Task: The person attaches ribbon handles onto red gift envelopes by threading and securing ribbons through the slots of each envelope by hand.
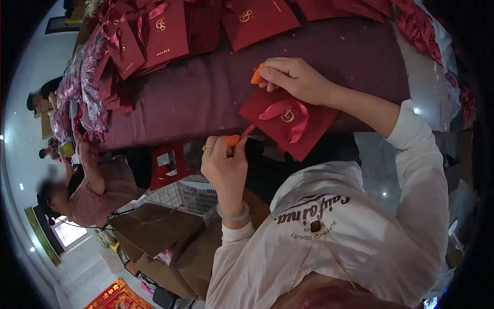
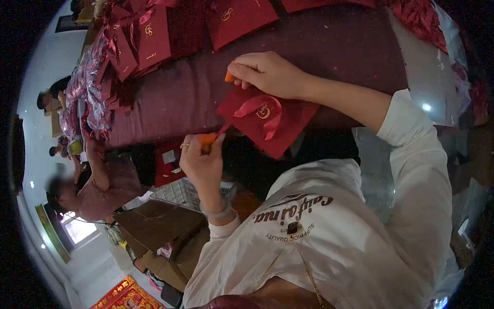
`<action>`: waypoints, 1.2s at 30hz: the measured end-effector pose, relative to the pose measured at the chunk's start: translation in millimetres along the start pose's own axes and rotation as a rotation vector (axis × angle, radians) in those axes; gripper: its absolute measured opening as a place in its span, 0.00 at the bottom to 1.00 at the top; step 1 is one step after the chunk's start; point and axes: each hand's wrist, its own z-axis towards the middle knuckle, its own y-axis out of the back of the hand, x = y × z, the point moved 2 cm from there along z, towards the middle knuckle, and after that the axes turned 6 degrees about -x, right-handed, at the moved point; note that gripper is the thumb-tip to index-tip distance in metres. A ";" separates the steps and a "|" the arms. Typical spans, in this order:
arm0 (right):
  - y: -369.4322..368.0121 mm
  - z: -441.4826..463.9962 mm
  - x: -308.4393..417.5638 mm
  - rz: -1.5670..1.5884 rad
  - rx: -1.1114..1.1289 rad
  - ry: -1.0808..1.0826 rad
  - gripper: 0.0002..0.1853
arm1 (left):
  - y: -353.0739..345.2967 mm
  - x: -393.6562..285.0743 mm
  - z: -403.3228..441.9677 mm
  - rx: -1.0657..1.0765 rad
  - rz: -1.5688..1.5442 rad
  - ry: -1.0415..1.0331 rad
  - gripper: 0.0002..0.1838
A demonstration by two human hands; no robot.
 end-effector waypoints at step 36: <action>-1.9 -13.9 -1.5 0.057 0.125 -0.113 0.11 | -83.8 44.8 -84.5 0.825 -1.492 0.659 0.13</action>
